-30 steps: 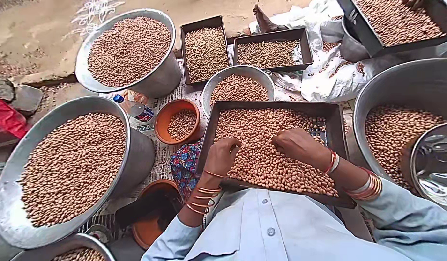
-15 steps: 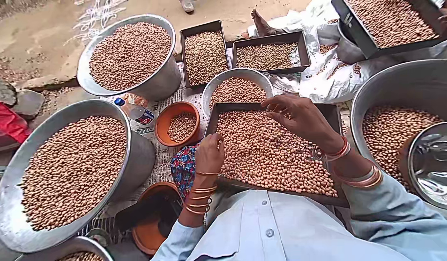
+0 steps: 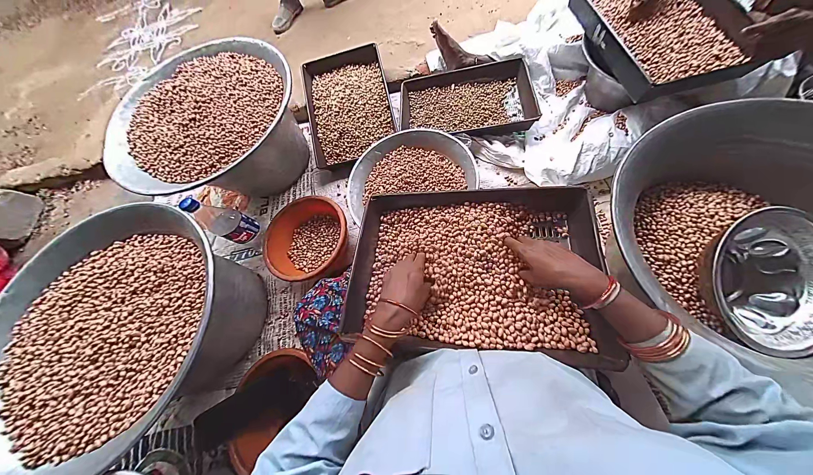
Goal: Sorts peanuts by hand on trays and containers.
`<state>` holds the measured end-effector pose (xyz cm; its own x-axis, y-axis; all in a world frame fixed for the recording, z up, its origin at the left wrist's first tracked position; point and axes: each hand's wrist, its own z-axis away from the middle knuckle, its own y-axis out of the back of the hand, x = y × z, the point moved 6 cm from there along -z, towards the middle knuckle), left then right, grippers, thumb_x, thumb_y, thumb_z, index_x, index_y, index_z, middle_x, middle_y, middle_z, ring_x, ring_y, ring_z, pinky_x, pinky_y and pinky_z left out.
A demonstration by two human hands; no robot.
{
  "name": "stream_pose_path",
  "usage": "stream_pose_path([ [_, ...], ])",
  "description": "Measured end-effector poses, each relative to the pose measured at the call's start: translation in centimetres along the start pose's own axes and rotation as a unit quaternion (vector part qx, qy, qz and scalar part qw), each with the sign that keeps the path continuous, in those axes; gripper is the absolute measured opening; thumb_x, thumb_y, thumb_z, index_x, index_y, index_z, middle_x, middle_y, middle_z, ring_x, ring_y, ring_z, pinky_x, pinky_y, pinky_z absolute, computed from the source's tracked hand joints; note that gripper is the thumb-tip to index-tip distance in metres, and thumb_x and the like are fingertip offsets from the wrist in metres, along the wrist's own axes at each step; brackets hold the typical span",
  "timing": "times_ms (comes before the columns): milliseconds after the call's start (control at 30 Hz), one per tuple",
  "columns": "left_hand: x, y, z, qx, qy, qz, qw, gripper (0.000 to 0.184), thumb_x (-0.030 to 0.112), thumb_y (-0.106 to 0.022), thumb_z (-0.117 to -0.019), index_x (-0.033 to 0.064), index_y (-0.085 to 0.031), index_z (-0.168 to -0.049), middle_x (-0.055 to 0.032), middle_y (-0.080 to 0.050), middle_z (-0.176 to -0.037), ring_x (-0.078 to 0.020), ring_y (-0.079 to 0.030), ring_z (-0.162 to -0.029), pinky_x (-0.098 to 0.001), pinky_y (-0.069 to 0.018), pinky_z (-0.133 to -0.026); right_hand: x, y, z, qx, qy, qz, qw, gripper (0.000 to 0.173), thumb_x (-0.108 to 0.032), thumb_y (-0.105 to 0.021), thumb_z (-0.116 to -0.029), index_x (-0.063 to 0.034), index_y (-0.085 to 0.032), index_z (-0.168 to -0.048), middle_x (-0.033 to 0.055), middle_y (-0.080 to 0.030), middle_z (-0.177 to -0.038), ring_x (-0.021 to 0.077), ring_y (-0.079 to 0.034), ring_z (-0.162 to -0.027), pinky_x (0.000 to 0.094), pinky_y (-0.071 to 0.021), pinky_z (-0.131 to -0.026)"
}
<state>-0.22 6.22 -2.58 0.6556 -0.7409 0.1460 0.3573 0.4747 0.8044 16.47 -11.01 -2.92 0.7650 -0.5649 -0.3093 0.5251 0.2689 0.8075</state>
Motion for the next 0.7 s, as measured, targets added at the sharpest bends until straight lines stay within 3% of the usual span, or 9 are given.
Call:
stream_pose_path([
  [67,2.8,-0.9,0.6,-0.031,-0.048,0.010,0.998,0.062,0.007,-0.063,-0.0945,0.0017,-0.044,-0.153,-0.0217,-0.054,-0.146,-0.0392,-0.059,-0.129,-0.0548,-0.0474,-0.106,-1.7,-0.9,0.8,-0.058,0.030,-0.039,0.997,0.071,-0.011,-0.073,-0.0923,-0.0037,-0.040,-0.154,0.0245,-0.057,-0.140,0.0415,-0.059,-0.126,0.0608,-0.0459,-0.102],
  [167,6.0,-1.3,1.9,-0.062,-0.147,0.086,0.983,0.070,0.000,-0.064,-0.0914,-0.0023,-0.036,-0.156,-0.0228,-0.047,-0.153,-0.0364,-0.053,-0.136,-0.0507,-0.0418,-0.113,-3.2,-1.3,1.5,-0.114,0.071,-0.095,0.986,0.068,-0.014,-0.077,-0.0910,0.0056,-0.043,-0.148,0.0293,-0.056,-0.137,0.0435,-0.055,-0.129,0.0613,-0.0418,-0.106],
  [267,7.4,-0.3,2.6,-0.061,-0.267,0.242,0.931,0.061,0.008,-0.066,-0.0953,-0.0027,-0.043,-0.151,-0.0238,-0.051,-0.149,-0.0321,-0.051,-0.138,-0.0477,-0.0391,-0.116,-2.9,-0.9,1.8,-0.119,0.086,-0.150,0.978,0.045,-0.009,-0.074,-0.0919,0.0086,-0.055,-0.129,0.0269,-0.063,-0.115,0.0385,-0.062,-0.110,0.0567,-0.0466,-0.095],
  [333,7.2,1.3,2.4,-0.019,-0.305,0.300,0.903,0.045,0.019,-0.069,-0.0978,0.0046,-0.058,-0.139,-0.0157,-0.060,-0.139,-0.0240,-0.063,-0.121,-0.0438,-0.0512,-0.104,-2.3,-0.2,2.3,-0.095,0.107,-0.192,0.971,0.025,-0.006,-0.070,-0.0929,0.0044,-0.060,-0.113,0.0170,-0.062,-0.096,0.0260,-0.060,-0.090,0.0461,-0.0470,-0.081],
  [400,6.2,3.8,1.7,0.103,-0.304,0.277,0.906,0.025,0.014,-0.071,-0.0965,0.0076,-0.070,-0.121,-0.0120,-0.066,-0.121,-0.0200,-0.070,-0.092,-0.0399,-0.0610,-0.081,-1.9,1.2,3.5,-0.057,0.162,-0.248,0.954,0.034,-0.010,-0.068,-0.0957,0.0001,-0.062,-0.127,0.0131,-0.068,-0.105,0.0172,-0.064,-0.094,0.0384,-0.0516,-0.087],
  [467,5.0,5.8,0.9,0.241,-0.260,0.188,0.916,0.015,0.005,-0.071,-0.0934,0.0072,-0.076,-0.107,-0.0160,-0.067,-0.111,-0.0276,-0.068,-0.079,-0.0466,-0.0576,-0.071,-1.5,2.6,4.7,-0.001,0.217,-0.297,0.930,0.027,-0.013,-0.067,-0.0973,-0.0056,-0.065,-0.123,0.0039,-0.071,-0.101,0.0053,-0.066,-0.083,0.0246,-0.0568,-0.077],
  [533,4.2,6.3,-0.4,0.283,-0.220,0.123,0.926,0.014,0.003,-0.070,-0.0930,0.0056,-0.077,-0.105,-0.0204,-0.067,-0.113,-0.0376,-0.069,-0.089,-0.0556,-0.0568,-0.077,-1.0,4.0,5.9,0.049,0.241,-0.346,0.905,0.019,-0.007,-0.063,-0.0966,-0.0081,-0.066,-0.115,-0.0001,-0.071,-0.101,0.0033,-0.067,-0.073,0.0211,-0.0588,-0.067],
  [600,4.1,5.8,-1.9,0.272,-0.197,0.095,0.937,0.014,0.007,-0.071,-0.0939,0.0063,-0.077,-0.106,-0.0214,-0.067,-0.115,-0.0419,-0.067,-0.100,-0.0596,-0.0547,-0.082,0.0,5.2,6.7,0.103,0.239,-0.354,0.898,0.023,-0.008,-0.062,-0.0932,-0.0118,-0.068,-0.115,-0.0015,-0.072,-0.109,0.0065,-0.069,-0.074,0.0246,-0.0612,-0.064],
  [700,4.6,4.5,-2.8,0.258,-0.193,0.072,0.944,0.012,0.011,-0.074,-0.0918,0.0082,-0.077,-0.103,-0.0212,-0.066,-0.111,-0.0426,-0.067,-0.100,-0.0606,-0.0559,-0.078,1.0,6.3,7.2,0.159,0.205,-0.343,0.903,0.026,-0.004,-0.065,-0.0928,-0.0136,-0.068,-0.117,-0.0004,-0.070,-0.113,0.0092,-0.068,-0.069,0.0283,-0.0615,-0.059],
])
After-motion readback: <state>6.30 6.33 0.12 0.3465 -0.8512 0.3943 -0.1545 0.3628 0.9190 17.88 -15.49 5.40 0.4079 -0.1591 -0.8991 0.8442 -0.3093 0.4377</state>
